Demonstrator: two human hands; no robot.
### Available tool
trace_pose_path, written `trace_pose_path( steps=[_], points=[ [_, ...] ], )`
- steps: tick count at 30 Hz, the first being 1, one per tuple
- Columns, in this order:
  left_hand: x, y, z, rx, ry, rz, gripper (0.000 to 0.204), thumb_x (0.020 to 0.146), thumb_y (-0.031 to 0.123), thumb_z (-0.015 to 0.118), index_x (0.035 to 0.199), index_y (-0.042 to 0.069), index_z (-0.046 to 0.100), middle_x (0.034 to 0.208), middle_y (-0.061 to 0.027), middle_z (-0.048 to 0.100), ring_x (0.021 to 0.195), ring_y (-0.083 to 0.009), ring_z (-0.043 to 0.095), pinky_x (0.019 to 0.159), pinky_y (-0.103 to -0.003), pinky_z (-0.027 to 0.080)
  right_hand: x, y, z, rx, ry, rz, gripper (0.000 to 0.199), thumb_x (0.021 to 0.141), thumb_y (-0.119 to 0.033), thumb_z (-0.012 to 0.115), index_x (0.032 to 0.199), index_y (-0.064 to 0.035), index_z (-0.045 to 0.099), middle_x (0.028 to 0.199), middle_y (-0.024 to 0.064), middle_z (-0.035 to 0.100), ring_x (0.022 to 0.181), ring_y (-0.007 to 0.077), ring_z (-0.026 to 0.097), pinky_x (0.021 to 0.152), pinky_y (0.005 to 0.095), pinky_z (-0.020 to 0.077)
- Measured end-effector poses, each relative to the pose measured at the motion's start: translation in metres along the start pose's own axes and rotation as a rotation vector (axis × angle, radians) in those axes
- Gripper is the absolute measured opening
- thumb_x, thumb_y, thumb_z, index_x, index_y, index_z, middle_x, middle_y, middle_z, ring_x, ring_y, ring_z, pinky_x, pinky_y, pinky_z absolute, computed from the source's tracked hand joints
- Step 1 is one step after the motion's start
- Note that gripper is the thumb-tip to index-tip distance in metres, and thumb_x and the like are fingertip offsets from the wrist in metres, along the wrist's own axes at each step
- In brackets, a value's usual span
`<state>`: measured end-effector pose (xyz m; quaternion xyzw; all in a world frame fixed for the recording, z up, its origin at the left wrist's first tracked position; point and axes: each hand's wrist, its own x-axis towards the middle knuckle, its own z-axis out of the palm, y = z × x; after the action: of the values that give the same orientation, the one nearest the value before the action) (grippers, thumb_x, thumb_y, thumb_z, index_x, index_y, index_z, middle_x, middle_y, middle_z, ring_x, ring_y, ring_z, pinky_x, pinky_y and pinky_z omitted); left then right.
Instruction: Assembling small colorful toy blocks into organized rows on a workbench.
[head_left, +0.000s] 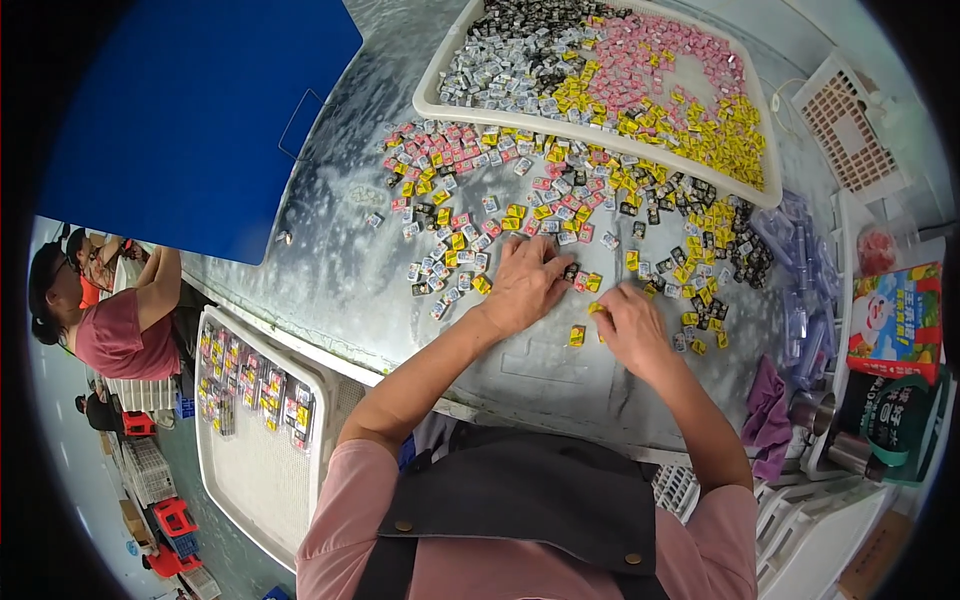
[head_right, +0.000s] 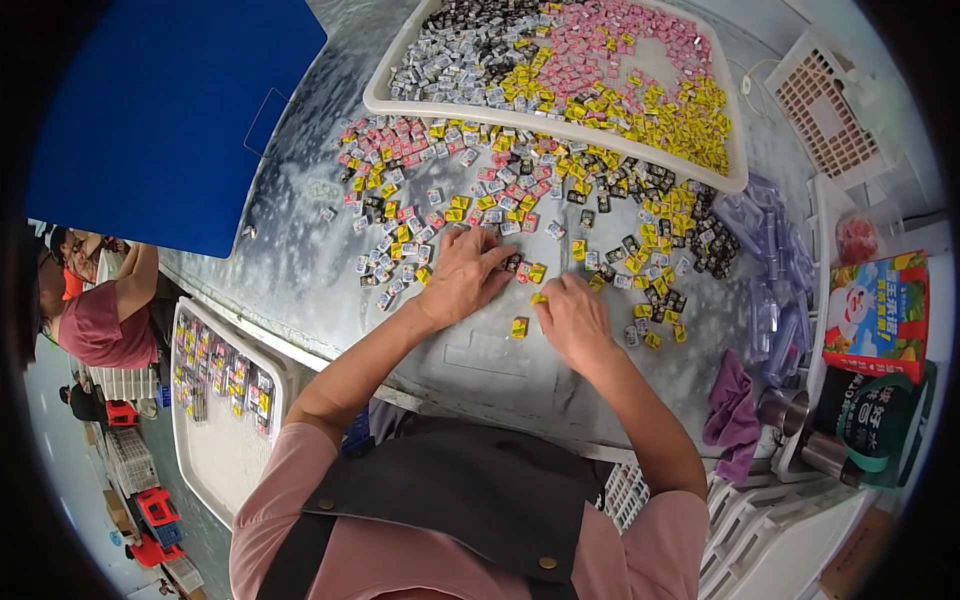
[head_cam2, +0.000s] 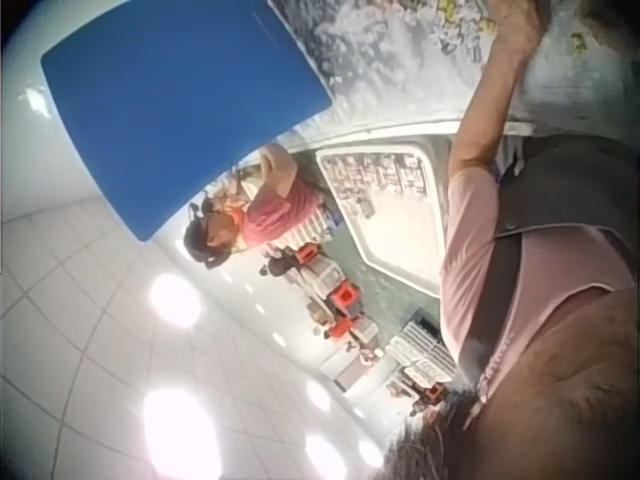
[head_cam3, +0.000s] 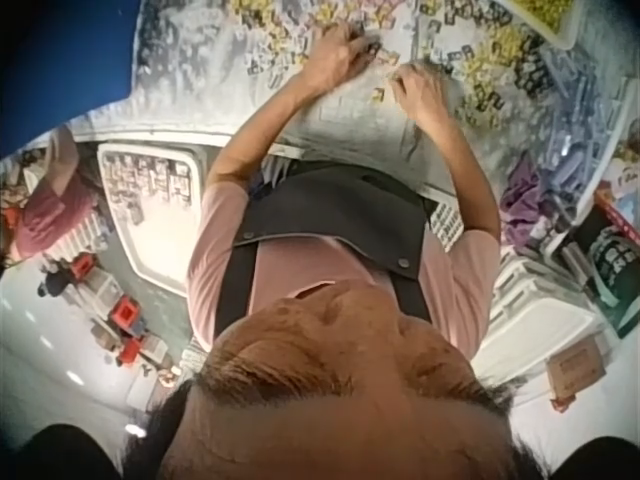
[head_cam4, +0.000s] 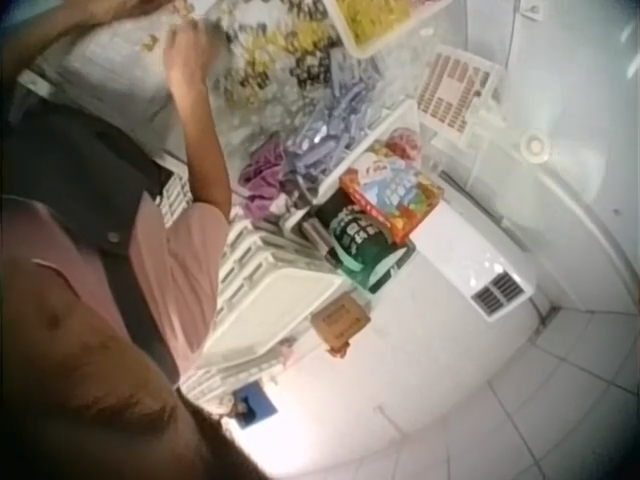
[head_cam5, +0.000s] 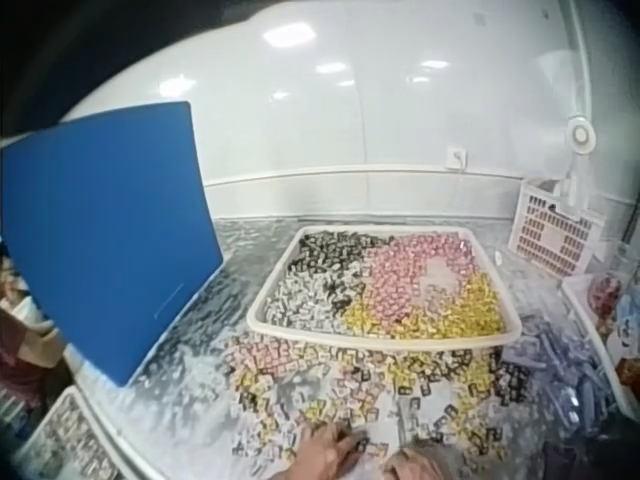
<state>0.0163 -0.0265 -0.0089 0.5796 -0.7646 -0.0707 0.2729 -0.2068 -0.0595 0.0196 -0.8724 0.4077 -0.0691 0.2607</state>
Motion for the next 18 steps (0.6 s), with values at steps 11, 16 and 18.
trace_pose_path(
  steps=[11,16,18],
  points=[
    [0.005,0.011,0.0,0.059,-0.037,0.019,0.045,0.083,0.032,0.078,0.121,0.009,0.07,0.104,-0.0114,0.058,0.1,-0.0272,0.057,0.094,-0.045,0.039,0.015,0.019,0.004,0.074,0.245,0.071,0.03,0.09,-0.016,0.07,0.113,0.0015,0.061,0.095,0.018,0.067,0.086,0.0387,0.066,0.076,0.0468,0.0521],
    [0.009,0.016,0.004,0.11,0.009,0.057,0.045,0.083,0.035,0.077,0.119,0.01,0.071,0.102,-0.011,0.057,0.098,-0.0272,0.057,0.093,-0.046,0.039,0.015,0.016,-0.005,0.072,0.147,0.043,0.03,0.09,-0.013,0.069,0.117,-0.0027,0.062,0.102,0.0189,0.066,0.091,0.0396,0.066,0.078,0.0478,0.0521],
    [0.011,0.016,0.011,0.137,0.007,0.03,0.043,0.084,0.035,0.077,0.118,0.011,0.071,0.101,-0.0111,0.057,0.097,-0.0275,0.056,0.092,-0.046,0.039,0.019,0.019,-0.003,0.065,0.153,0.045,0.029,0.09,-0.012,0.068,0.118,-0.0036,0.062,0.104,0.0194,0.065,0.092,0.0405,0.065,0.079,0.0482,0.052]
  ],
)
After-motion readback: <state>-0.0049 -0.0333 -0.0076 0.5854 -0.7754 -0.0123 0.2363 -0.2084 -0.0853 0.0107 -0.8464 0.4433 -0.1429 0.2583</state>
